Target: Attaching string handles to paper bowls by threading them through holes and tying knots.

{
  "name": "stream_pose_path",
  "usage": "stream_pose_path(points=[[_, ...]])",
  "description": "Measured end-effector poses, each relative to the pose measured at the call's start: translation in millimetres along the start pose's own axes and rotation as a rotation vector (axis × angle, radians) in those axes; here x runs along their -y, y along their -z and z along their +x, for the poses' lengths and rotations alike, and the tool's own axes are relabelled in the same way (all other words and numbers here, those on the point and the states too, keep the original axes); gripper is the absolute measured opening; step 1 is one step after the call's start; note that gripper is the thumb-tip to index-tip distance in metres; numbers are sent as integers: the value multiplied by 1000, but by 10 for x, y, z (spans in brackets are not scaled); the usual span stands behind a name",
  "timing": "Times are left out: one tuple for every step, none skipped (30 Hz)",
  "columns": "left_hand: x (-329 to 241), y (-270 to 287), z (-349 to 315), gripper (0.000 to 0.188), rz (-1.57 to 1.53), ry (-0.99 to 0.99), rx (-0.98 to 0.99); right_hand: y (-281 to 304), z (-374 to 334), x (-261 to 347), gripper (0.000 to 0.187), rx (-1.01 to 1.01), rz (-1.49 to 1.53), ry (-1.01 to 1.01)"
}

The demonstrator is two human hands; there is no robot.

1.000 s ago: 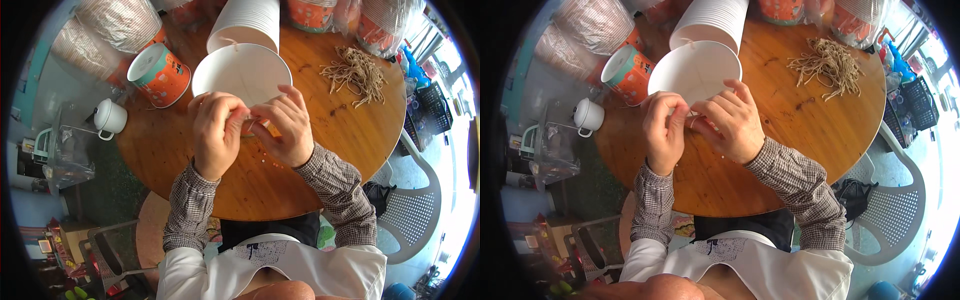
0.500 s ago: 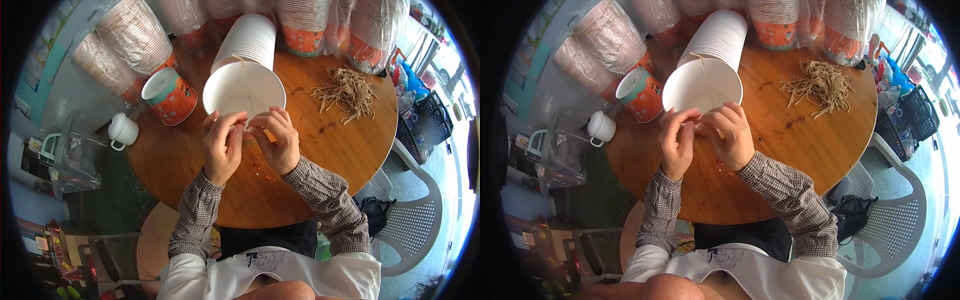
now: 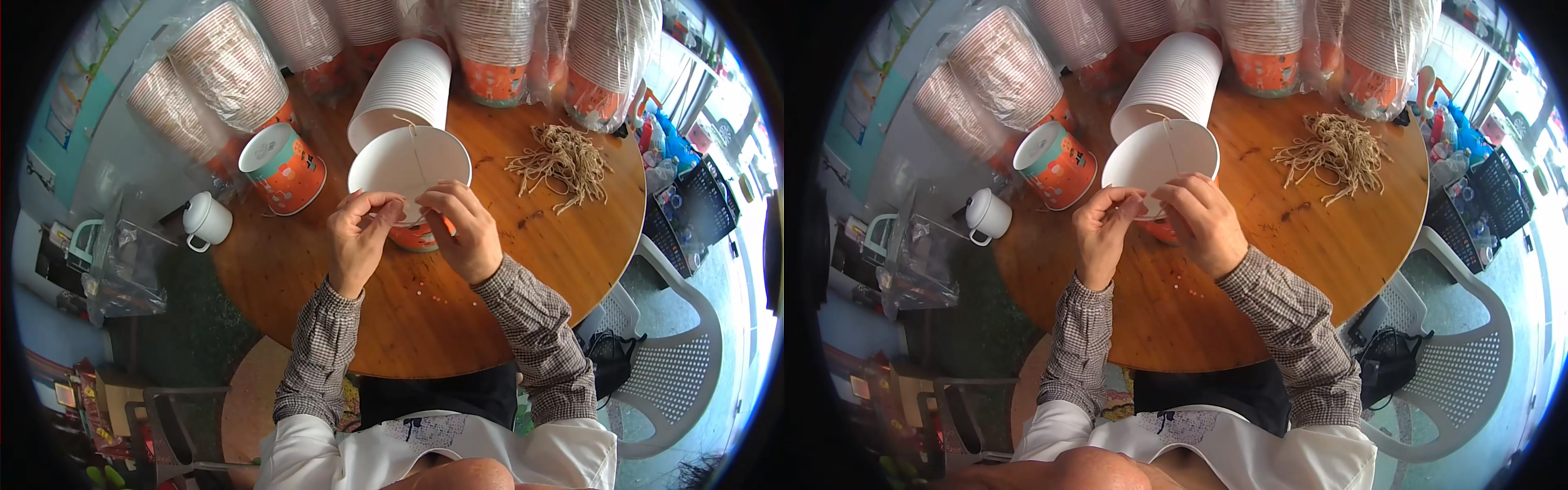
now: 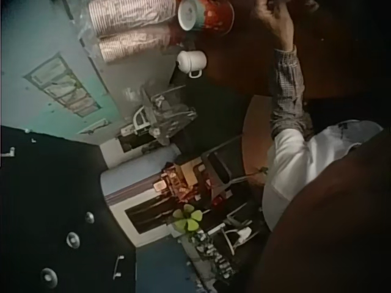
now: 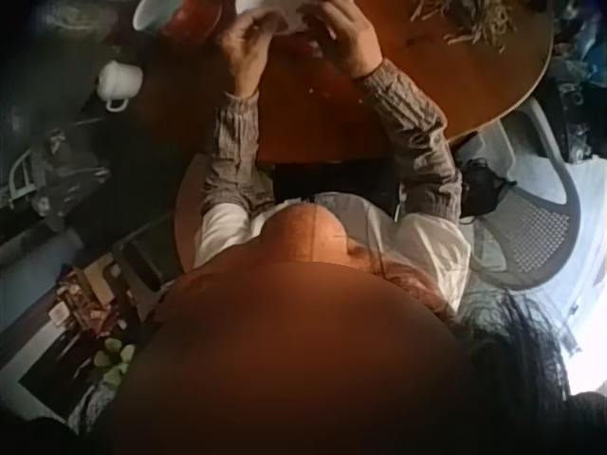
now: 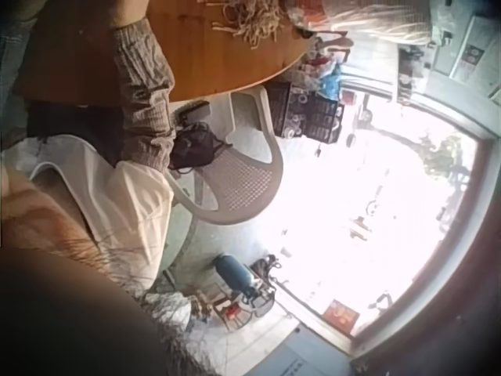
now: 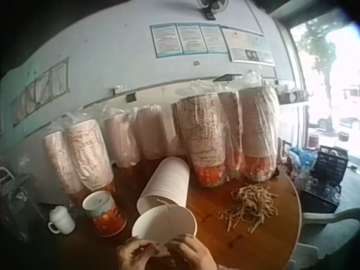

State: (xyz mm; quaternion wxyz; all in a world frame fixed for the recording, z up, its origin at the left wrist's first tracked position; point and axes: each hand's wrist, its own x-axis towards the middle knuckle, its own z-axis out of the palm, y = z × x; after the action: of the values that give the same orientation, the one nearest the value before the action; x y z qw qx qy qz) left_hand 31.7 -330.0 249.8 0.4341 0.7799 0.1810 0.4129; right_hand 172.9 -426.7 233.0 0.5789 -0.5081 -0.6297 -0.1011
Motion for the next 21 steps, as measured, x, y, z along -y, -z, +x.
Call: stream_pose_path(points=[[-7,-3,-5,15,-94,35,-52,25,22,-29,24,0,-61,39],[-12,-4,-6,16,-189,56,-117,50,38,-54,24,-17,-64,31],[-13,3,10,16,-193,65,-103,72,49,-77,23,-25,-124,78],[-13,16,35,15,-238,53,-121,91,57,-95,23,-13,-178,134],[-13,23,56,14,-274,45,-158,108,61,-107,23,-23,-218,154],[-16,39,72,16,-274,46,-120,105,59,-106,23,-34,-221,142],[-18,51,95,18,-176,90,-53,106,58,-104,23,-70,-188,126],[-19,61,118,19,-62,144,-28,109,56,-101,23,-85,-153,128],[-19,58,147,21,94,53,32,118,55,-98,23,-98,-134,143],[-22,57,162,21,62,26,50,124,52,-93,23,-110,-143,124],[-28,61,178,20,157,-20,110,133,51,-88,23,-119,-143,156],[-36,65,188,18,274,-70,160,143,52,-86,22,-108,-145,197],[-46,69,191,18,249,-65,174,153,54,-86,22,-127,-144,182],[-57,79,192,17,251,-92,228,160,59,-88,23,-117,-140,185],[-68,83,186,16,264,-113,267,164,60,-89,24,-87,-136,194],[-81,77,160,16,251,-113,282,167,56,-86,24,-105,-133,182],[-94,68,126,16,263,-123,306,168,55,-85,24,-99,-116,159],[-104,59,105,15,268,-143,320,168,54,-86,24,-74,-102,145],[-108,55,100,15,274,-129,328,167,52,-86,24,-92,-97,134],[-109,51,104,14,283,-203,328,168,53,-89,23,-77,-102,111],[-110,48,103,14,267,-304,311,171,56,-94,22,-44,-110,100]])
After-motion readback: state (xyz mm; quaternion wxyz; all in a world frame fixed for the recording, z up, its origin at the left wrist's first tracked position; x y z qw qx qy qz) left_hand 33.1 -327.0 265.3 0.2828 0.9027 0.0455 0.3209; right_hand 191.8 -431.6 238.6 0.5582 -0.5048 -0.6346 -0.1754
